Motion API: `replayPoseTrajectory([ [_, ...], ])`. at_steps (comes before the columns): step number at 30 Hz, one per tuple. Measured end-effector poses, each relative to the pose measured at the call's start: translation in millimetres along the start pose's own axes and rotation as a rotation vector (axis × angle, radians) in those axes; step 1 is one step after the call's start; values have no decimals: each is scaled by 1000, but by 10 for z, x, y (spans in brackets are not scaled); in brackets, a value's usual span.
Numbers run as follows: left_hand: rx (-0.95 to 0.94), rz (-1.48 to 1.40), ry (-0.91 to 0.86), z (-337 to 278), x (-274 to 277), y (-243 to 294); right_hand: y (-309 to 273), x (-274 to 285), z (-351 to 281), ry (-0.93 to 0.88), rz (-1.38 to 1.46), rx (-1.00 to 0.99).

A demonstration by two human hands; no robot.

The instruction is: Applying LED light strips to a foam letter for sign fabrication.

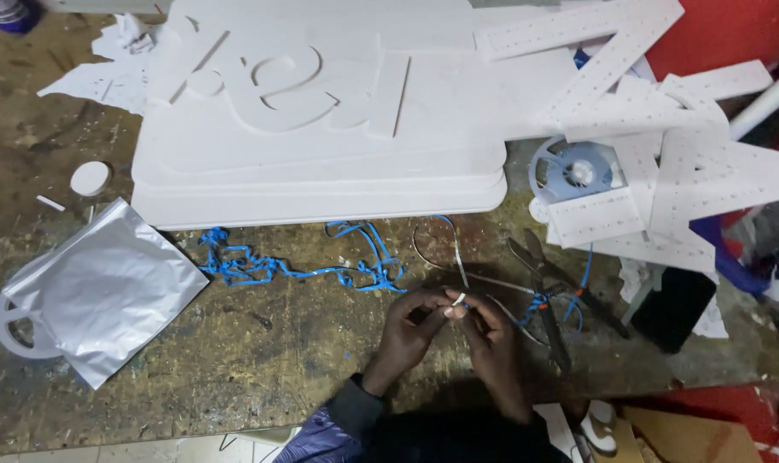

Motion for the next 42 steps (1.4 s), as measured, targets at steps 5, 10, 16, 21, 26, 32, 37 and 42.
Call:
replayPoseTrajectory([
  [5,-85,48,-15,31,6,219,-347,-101,-48,65,138,3],
  [10,37,94,-36,121,67,-34,95,-51,183,85,440,82],
  [16,-164,88,60,543,211,177,191,-1,778,143,584,-88],
  [21,-515,411,179,1432,328,228,248,-443,1439,103,658,-106],
  [26,-528,712,309,2489,402,-5,558,-678,1690,170,439,-56],
  [32,-496,1024,452,3170,452,-217,694,-643,1751,163,259,-99],
  [37,-401,1054,503,3292,530,-330,778,-697,1768,135,312,-124],
  [42,-574,723,374,2980,601,-144,831,-715,1736,156,218,-124],
])
Point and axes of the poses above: each hand's wrist, its own z-axis towards the middle knuckle, its own x-axis out of the back of the hand, y = z × x, the point moved 6 cm from there along z, towards the middle knuckle, and after that the axes turned 10 degrees about y, right-handed, at the moved point
